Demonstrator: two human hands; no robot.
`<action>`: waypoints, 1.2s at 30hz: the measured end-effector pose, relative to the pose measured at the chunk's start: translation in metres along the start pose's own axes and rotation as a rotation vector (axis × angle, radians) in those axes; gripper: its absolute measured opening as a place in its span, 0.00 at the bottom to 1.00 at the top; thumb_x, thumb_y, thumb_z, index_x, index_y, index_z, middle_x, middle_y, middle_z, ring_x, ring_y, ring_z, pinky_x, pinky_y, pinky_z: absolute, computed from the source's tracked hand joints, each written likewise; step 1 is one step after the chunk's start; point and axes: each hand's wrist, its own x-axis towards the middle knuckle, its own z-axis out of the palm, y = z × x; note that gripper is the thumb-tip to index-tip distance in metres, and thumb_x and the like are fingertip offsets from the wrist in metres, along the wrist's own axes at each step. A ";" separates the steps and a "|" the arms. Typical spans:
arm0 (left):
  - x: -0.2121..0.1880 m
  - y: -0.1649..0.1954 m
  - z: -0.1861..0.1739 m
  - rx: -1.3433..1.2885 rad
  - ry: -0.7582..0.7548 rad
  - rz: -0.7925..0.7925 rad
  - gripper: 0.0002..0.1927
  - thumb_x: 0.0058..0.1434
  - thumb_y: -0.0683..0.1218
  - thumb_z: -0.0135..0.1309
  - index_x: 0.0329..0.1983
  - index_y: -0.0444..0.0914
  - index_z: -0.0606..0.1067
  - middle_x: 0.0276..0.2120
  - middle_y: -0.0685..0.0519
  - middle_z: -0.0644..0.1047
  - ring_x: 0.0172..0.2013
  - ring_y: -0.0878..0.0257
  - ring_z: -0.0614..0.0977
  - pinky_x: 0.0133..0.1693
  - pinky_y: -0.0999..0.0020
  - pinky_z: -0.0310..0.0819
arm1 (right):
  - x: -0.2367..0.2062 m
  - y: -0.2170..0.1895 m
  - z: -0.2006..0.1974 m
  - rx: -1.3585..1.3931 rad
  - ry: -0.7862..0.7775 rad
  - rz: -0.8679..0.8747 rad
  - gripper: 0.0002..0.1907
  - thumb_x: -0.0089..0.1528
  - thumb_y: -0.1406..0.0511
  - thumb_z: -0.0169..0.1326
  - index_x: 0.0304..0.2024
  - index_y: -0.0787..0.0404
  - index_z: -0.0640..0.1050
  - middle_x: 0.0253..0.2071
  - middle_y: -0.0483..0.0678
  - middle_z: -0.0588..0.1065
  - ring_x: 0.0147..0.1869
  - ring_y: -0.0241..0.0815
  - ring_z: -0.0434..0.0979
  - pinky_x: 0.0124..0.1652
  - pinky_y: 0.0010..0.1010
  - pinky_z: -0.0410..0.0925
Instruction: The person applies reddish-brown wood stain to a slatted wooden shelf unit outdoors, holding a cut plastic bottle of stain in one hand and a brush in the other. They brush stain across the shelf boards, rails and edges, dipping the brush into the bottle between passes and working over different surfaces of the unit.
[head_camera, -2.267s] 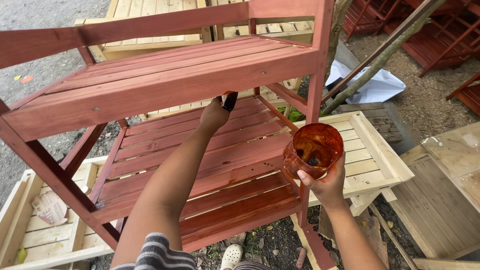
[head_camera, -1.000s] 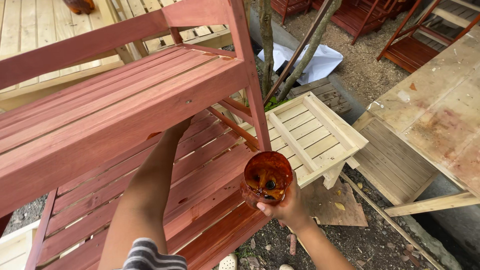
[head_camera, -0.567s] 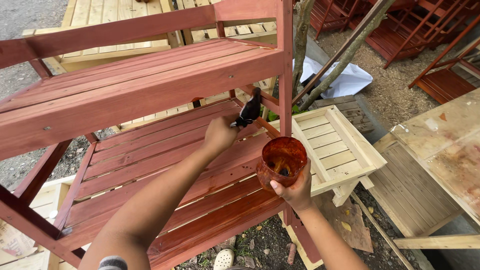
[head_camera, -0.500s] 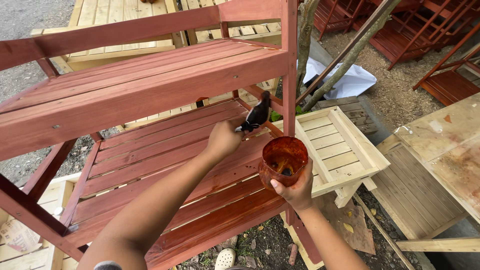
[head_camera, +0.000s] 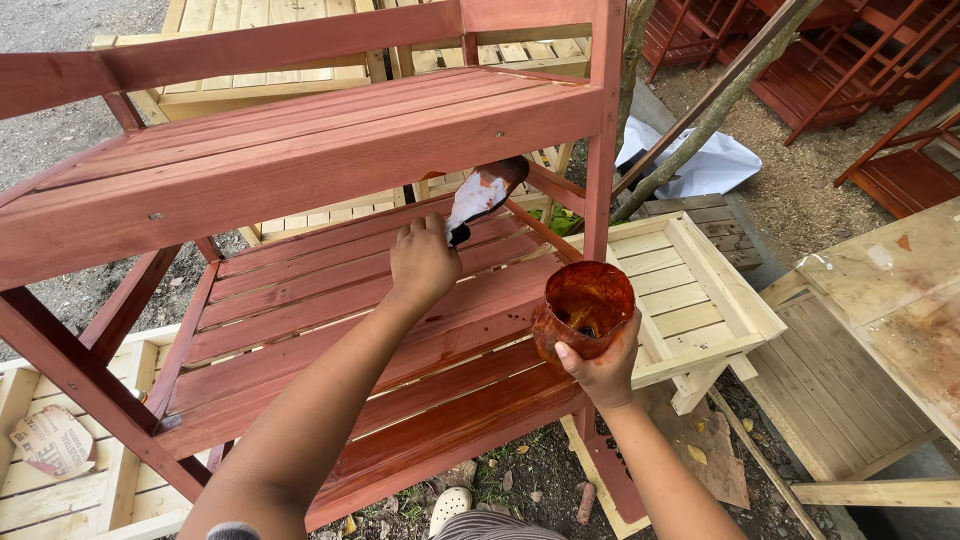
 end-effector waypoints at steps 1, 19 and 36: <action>0.001 -0.002 0.003 0.010 0.017 0.016 0.19 0.59 0.50 0.53 0.49 0.35 0.74 0.43 0.39 0.79 0.41 0.39 0.82 0.41 0.47 0.77 | 0.000 -0.001 0.001 0.013 0.002 -0.003 0.50 0.55 0.50 0.67 0.67 0.66 0.56 0.63 0.57 0.66 0.67 0.49 0.71 0.64 0.39 0.69; -0.011 0.071 -0.046 -0.205 -0.257 -0.033 0.19 0.61 0.52 0.55 0.56 0.46 0.77 0.36 0.39 0.82 0.40 0.41 0.83 0.42 0.46 0.76 | 0.001 -0.010 0.000 -0.039 -0.029 -0.021 0.50 0.56 0.50 0.66 0.67 0.66 0.55 0.62 0.58 0.66 0.67 0.50 0.72 0.64 0.41 0.70; 0.019 0.096 -0.007 0.047 -0.074 -0.013 0.13 0.64 0.46 0.50 0.50 0.42 0.76 0.32 0.44 0.81 0.34 0.44 0.84 0.32 0.48 0.77 | 0.012 -0.010 -0.008 0.056 -0.070 -0.019 0.47 0.57 0.53 0.66 0.68 0.65 0.56 0.62 0.58 0.66 0.67 0.51 0.72 0.64 0.41 0.70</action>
